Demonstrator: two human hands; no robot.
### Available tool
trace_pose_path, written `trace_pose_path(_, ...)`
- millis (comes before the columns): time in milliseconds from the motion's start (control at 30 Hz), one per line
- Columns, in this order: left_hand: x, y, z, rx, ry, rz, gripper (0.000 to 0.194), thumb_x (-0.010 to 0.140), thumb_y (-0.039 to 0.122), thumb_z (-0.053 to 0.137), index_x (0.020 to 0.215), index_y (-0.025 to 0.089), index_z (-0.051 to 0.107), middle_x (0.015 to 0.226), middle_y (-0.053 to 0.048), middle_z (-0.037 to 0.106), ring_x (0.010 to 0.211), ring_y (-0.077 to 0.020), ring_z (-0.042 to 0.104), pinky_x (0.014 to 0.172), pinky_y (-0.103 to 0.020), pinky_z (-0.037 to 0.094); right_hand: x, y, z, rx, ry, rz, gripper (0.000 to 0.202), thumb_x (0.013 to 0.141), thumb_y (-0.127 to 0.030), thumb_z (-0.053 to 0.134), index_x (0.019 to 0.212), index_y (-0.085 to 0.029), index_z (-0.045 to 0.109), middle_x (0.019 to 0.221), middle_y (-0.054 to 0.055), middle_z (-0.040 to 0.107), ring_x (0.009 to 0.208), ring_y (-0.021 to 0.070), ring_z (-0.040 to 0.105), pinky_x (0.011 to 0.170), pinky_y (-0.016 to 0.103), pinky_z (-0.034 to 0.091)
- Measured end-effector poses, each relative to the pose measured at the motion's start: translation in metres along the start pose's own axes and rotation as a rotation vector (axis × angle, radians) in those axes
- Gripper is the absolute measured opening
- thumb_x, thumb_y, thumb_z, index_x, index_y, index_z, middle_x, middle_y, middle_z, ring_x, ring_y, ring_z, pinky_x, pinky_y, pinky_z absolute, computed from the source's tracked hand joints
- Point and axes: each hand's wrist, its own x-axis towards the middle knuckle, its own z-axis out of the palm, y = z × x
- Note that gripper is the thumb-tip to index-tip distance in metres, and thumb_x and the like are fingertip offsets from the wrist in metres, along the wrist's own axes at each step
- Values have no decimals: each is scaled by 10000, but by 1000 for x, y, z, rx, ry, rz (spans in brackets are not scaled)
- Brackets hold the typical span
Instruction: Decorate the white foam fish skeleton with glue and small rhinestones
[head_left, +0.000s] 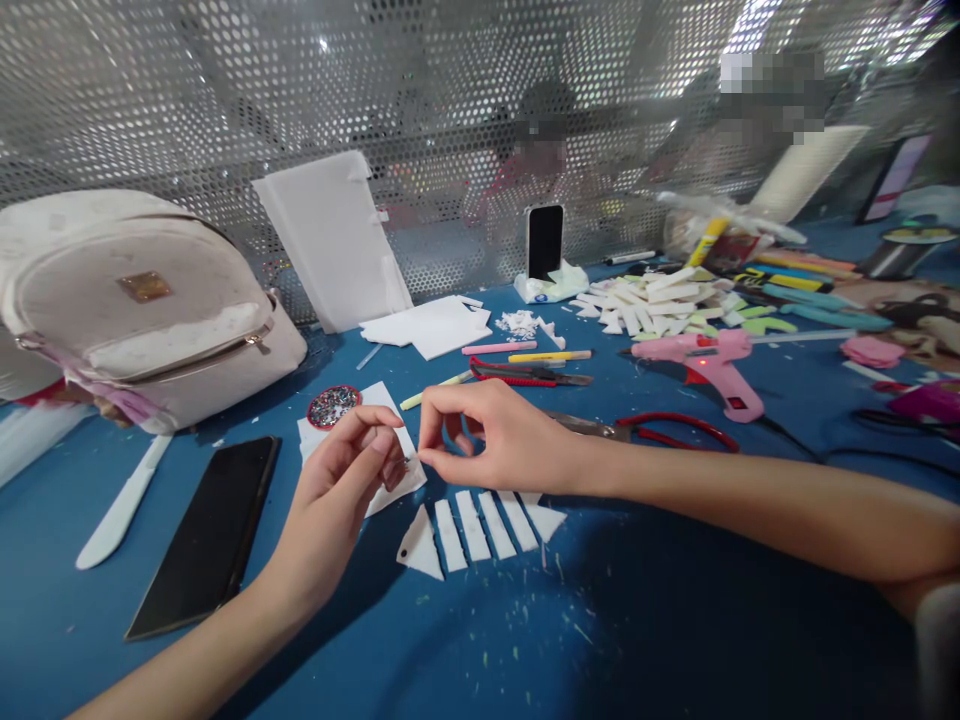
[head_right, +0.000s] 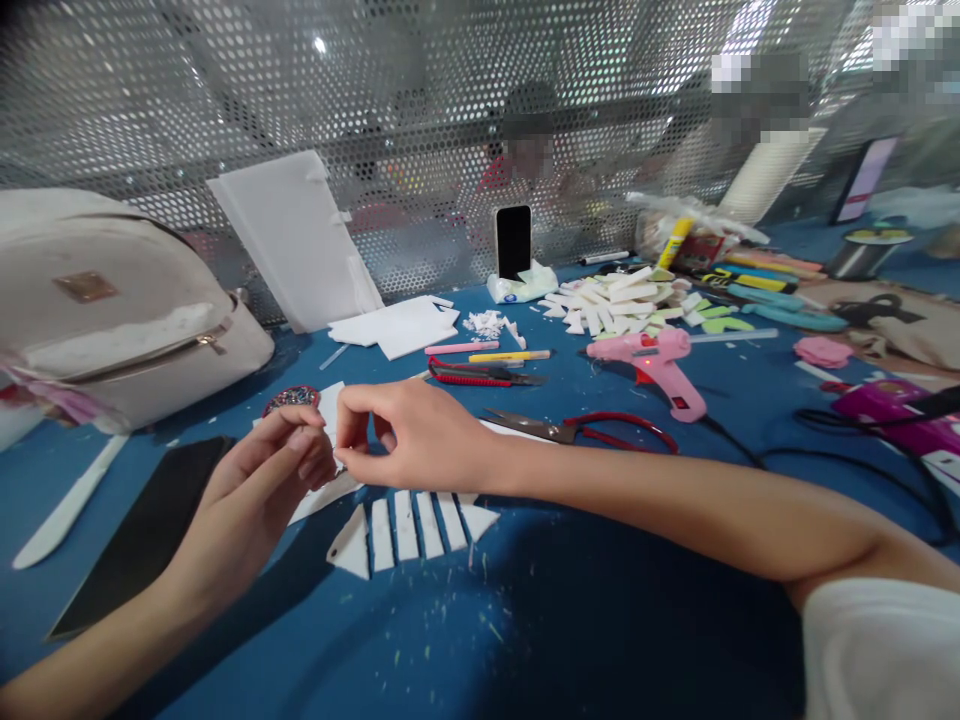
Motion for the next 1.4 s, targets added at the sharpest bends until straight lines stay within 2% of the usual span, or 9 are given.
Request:
trace_pose_path(267, 0, -1, 1, 70, 20, 21, 113, 963, 335, 599, 1025, 244, 624, 766, 18, 460, 706, -131, 411, 692, -227, 405, -1, 2, 3, -76, 45, -36, 96, 815, -155, 619, 773, -190, 540, 748, -39, 615, 599, 81, 465, 586, 229, 339)
trace_pose_path(1400, -1, -1, 1, 104, 24, 37, 106, 969, 340, 606, 1021, 250, 624, 827, 16, 489, 733, -108, 443, 687, -202, 415, -3, 1, 4, -142, 66, -51, 101, 818, -140, 614, 769, -186, 538, 756, -44, 618, 641, 79, 489, 603, 221, 336)
